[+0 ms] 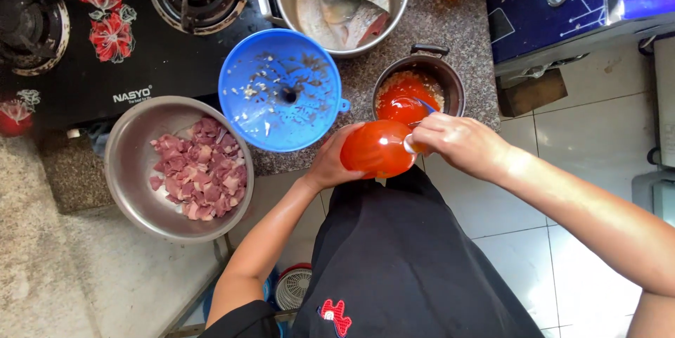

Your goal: Preparing a cooking sauce by mixing fish sauce, vinegar, and chili sauce in a bowl with water.

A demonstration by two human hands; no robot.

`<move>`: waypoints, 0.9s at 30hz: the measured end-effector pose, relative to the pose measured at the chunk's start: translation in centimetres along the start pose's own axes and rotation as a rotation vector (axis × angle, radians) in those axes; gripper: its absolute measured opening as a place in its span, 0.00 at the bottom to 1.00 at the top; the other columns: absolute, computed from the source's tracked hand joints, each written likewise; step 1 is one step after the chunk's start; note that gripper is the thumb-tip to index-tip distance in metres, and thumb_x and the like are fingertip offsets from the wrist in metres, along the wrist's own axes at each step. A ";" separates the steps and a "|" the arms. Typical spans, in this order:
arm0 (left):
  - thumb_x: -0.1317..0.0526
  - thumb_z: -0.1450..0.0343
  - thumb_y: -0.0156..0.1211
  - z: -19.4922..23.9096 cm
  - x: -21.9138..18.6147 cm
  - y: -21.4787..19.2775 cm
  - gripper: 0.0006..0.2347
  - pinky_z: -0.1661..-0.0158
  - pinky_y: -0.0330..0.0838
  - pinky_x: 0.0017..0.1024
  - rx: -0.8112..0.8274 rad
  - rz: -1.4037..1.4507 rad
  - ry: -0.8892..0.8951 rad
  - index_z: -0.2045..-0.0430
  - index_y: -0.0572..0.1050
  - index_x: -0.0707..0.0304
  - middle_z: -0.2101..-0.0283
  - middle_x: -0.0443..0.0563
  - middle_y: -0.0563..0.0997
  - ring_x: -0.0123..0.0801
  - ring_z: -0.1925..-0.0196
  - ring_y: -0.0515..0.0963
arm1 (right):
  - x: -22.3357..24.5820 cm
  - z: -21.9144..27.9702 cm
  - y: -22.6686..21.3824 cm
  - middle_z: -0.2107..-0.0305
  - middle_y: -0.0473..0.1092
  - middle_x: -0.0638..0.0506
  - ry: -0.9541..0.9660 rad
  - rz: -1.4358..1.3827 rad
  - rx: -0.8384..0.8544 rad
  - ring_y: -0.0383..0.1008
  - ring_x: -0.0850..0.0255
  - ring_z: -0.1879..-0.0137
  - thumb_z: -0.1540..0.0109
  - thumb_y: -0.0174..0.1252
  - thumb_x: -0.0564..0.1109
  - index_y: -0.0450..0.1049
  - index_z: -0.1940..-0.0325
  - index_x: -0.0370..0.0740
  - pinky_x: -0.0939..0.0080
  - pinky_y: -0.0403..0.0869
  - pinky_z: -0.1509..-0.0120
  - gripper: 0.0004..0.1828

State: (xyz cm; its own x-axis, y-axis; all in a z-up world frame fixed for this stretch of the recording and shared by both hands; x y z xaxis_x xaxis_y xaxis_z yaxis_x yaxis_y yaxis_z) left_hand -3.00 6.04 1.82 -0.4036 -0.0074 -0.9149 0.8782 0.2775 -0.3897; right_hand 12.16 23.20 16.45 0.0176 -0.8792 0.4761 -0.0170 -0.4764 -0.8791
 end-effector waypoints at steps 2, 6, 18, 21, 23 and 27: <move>0.59 0.44 0.78 -0.1 0.3 -0.1 0.42 0.32 0.68 0.40 -0.011 -0.003 0.008 0.33 0.62 0.59 0.34 0.58 0.72 0.49 0.31 0.73 | -0.2 -0.6 0.5 0.64 0.76 0.48 0.099 -0.045 -0.015 0.78 0.51 0.55 0.42 0.61 0.46 0.76 0.56 0.41 0.52 0.76 0.54 0.13; 0.57 0.43 0.78 0.2 1.4 0.1 0.42 0.33 0.68 0.40 -0.089 -0.009 -0.010 0.32 0.62 0.60 0.34 0.59 0.73 0.49 0.32 0.73 | -1.3 -1.3 1.6 0.69 0.76 0.47 0.449 0.096 0.071 0.79 0.49 0.59 0.37 0.62 0.59 0.74 0.59 0.39 0.50 0.76 0.55 0.20; 0.53 0.44 0.82 2.9 0.4 1.8 0.47 0.29 0.62 0.45 -0.345 -0.148 0.070 0.31 0.58 0.65 0.31 0.63 0.67 0.55 0.28 0.67 | 1.5 -1.8 1.0 0.57 0.75 0.46 0.090 -0.146 -0.148 0.79 0.51 0.53 0.38 0.63 0.40 0.72 0.45 0.40 0.56 0.76 0.49 0.18; 0.55 0.44 0.81 4.3 -1.8 2.4 0.48 0.31 0.61 0.46 -0.473 -0.209 0.049 0.30 0.55 0.66 0.32 0.65 0.65 0.57 0.29 0.65 | 0.0 -1.0 2.9 0.60 0.75 0.47 0.313 -0.300 -0.080 0.79 0.60 0.62 0.39 0.63 0.39 0.72 0.42 0.40 0.61 0.77 0.56 0.20; 0.57 0.46 0.80 6.5 -2.1 3.6 0.48 0.31 0.60 0.47 -0.551 -0.240 -0.023 0.30 0.56 0.65 0.32 0.64 0.66 0.57 0.29 0.66 | -1.1 1.0 7.0 0.61 0.72 0.48 0.305 -0.485 -0.123 0.74 0.64 0.62 0.38 0.64 0.40 0.68 0.41 0.38 0.63 0.74 0.57 0.22; 0.59 0.43 0.79 11.1 -1.6 8.1 0.47 0.29 0.62 0.47 -0.793 -0.118 -0.205 0.29 0.56 0.65 0.30 0.63 0.67 0.56 0.27 0.66 | -2.6 5.5 14.5 0.64 0.75 0.49 0.414 -0.634 0.055 0.75 0.66 0.61 0.37 0.66 0.45 0.68 0.40 0.38 0.64 0.76 0.56 0.24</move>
State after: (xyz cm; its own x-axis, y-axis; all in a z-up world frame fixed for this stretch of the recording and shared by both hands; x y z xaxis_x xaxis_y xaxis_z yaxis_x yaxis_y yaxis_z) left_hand 7.63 -2.40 -1.02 -0.3597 -0.2330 -0.9035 0.3598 0.8588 -0.3647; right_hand 17.40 18.63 2.36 -0.3694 -0.3732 0.8510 -0.0786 -0.9000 -0.4288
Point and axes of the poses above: each hand's wrist, its own z-axis away from the middle knuckle, its own y-axis out of the palm, x = y × z, the point moved 6 cm from there along -z, towards the middle knuckle
